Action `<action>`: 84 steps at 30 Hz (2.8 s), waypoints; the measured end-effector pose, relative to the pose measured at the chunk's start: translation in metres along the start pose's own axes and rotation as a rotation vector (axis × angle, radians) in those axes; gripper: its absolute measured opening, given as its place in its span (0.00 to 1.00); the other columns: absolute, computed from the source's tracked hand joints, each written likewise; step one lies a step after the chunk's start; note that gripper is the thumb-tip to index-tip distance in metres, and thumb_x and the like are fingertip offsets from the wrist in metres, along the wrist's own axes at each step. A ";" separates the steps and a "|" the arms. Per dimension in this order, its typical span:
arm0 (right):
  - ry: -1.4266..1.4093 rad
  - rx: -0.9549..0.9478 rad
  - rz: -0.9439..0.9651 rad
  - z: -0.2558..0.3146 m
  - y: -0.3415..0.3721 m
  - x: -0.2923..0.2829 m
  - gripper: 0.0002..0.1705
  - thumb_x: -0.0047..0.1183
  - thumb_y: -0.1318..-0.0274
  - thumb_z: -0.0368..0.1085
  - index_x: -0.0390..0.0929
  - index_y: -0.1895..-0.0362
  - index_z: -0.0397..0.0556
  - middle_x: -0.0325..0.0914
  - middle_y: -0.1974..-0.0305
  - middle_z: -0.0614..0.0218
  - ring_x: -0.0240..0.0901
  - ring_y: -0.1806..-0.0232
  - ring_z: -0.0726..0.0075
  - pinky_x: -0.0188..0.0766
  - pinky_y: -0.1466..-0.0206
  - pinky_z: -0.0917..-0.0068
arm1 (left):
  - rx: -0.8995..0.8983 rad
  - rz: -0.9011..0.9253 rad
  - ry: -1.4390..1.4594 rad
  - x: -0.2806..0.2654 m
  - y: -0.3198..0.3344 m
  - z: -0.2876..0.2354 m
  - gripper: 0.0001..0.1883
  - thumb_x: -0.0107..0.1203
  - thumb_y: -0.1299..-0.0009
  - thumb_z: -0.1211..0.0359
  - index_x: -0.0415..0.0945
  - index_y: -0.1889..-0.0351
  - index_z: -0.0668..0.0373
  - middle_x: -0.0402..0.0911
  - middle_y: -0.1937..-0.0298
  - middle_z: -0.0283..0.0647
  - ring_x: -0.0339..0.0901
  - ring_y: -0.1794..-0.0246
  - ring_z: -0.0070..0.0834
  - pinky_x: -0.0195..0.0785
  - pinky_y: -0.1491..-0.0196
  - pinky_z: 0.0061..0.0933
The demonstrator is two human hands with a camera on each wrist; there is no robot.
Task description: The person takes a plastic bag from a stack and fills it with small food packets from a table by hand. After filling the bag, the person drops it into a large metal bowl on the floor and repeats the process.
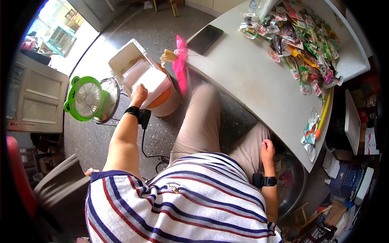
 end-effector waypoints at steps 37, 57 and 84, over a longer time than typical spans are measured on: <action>-1.058 0.249 0.348 0.106 -0.061 0.008 0.26 0.50 0.54 0.42 0.58 0.54 0.42 0.68 0.63 0.63 0.67 0.62 0.70 0.66 0.62 0.78 | 0.616 0.719 1.566 -0.166 0.136 -0.170 0.04 0.40 0.39 0.74 0.65 0.69 0.62 0.71 0.67 0.38 0.69 0.68 0.22 0.63 0.63 0.20; -0.883 0.316 -0.079 0.080 -0.139 -0.016 0.06 0.46 0.58 0.32 0.67 0.74 0.44 0.67 0.80 0.71 0.61 0.83 0.80 0.58 0.85 0.84 | 1.092 -0.327 0.539 -0.061 0.146 -0.311 0.19 0.54 0.51 0.72 0.65 0.60 0.63 0.67 0.58 0.47 0.62 0.56 0.43 0.55 0.52 0.35; -1.293 0.284 0.145 0.084 -0.159 0.010 0.11 0.47 0.54 0.34 0.66 0.64 0.45 0.68 0.69 0.69 0.65 0.69 0.76 0.66 0.67 0.78 | 0.938 0.357 0.602 -0.007 0.180 -0.358 0.13 0.48 0.45 0.62 0.69 0.75 0.65 0.73 0.79 0.43 0.70 0.77 0.29 0.61 0.74 0.29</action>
Point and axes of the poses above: each hand's wrist, its own y-axis away from the middle knuckle, its own x-axis out of the palm, z = x × y, the point moved 2 cm from there along -y, towards the middle knuckle
